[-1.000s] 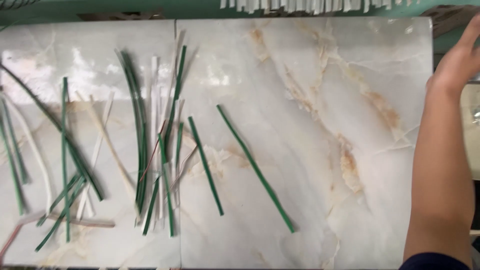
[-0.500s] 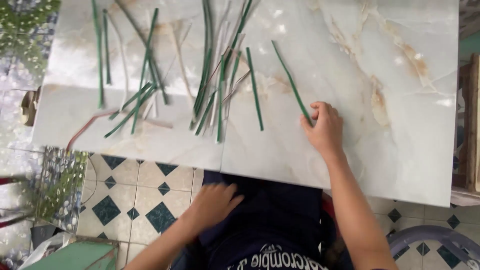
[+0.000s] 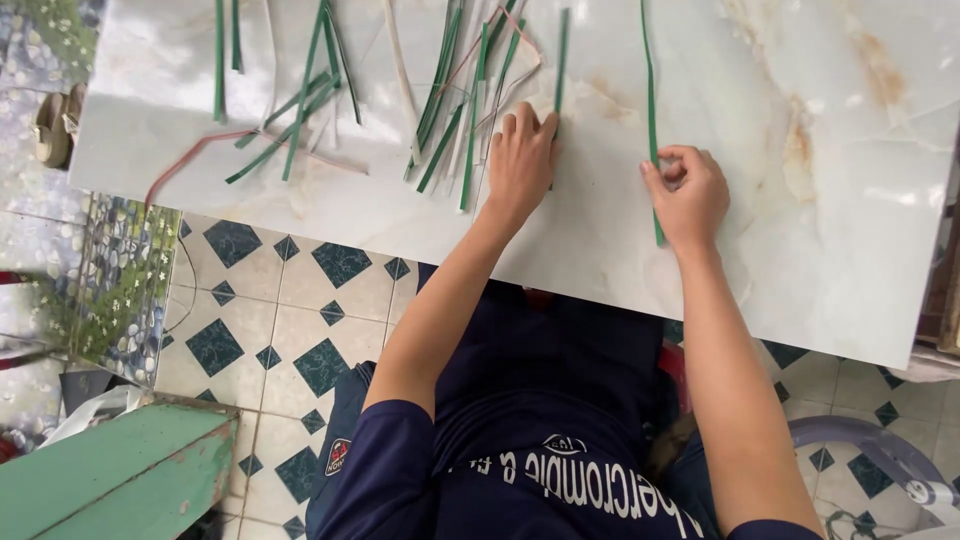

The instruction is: The person applies glue to the end of a green plastic strip and joins it to another strip. They repeat this process, aligning and pressing the strips together on a white table. The person briefly handles a smartphone before continuing to assemble more strips.

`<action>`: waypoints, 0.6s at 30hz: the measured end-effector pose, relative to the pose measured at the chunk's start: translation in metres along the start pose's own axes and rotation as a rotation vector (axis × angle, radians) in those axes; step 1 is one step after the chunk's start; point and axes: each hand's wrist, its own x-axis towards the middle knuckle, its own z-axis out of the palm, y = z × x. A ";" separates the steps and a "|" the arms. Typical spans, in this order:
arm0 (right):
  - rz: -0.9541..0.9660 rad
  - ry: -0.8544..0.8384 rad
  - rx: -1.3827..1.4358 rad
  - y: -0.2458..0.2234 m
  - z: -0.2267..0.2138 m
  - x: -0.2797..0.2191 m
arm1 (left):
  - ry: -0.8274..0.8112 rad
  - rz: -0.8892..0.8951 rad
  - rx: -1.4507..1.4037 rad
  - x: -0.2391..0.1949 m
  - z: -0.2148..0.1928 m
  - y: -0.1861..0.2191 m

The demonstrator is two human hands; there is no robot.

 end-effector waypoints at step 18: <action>0.068 -0.065 0.047 0.029 0.052 0.167 | -0.139 -0.411 -0.476 0.159 0.055 0.032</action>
